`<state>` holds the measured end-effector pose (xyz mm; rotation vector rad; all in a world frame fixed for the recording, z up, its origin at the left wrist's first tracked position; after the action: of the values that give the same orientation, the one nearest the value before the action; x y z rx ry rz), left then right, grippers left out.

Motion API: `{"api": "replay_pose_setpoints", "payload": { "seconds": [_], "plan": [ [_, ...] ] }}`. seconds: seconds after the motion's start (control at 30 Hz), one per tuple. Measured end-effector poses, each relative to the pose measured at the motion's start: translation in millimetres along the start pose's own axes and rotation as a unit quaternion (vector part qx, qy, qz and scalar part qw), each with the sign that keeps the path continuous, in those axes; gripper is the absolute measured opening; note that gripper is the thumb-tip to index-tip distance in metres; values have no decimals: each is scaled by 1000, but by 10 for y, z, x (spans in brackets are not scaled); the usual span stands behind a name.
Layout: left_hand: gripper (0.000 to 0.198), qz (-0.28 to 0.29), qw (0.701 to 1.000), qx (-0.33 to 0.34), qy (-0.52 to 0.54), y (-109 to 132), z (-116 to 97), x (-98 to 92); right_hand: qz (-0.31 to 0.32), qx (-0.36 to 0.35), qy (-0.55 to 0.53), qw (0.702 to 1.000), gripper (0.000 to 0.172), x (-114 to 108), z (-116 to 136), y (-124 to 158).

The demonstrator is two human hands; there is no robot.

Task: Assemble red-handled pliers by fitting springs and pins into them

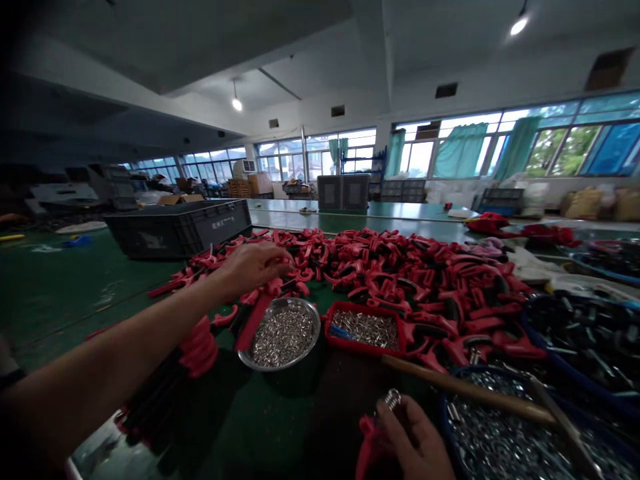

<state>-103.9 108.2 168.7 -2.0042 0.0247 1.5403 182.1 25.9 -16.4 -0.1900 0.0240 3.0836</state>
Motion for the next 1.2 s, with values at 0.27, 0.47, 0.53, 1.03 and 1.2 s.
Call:
{"api": "replay_pose_setpoints", "payload": {
  "seconds": [0.27,0.47,0.53,1.03,1.2],
  "plan": [
    [34,145,890,-41,429,891,-873,1287,51,55,17,997,29,194,351,363],
    [46,26,802,-165,573,994,-1133,1477,40,18,56,997,27,326,293,459],
    [53,9,714,-259,650,1012,-1220,1488,37,15,61,997,26,374,282,481],
    [43,-132,782,-247,556,1061,-1379,1383,-70,-59,114,989,23,363,374,565],
    [38,-127,811,-212,530,1127,-1465,1335,-71,-83,113,988,21,347,367,569]
  ]
}}
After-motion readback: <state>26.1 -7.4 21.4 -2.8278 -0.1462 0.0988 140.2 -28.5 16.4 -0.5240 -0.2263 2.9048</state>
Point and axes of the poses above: each hand's wrist, its own y-axis away from the middle knuckle, its own x-axis out of the palm, z = x × y, the point moved 1 cm from there along -y, towards the middle knuckle, and after that the axes turned 7 degrees about x, right-handed, at the moved point
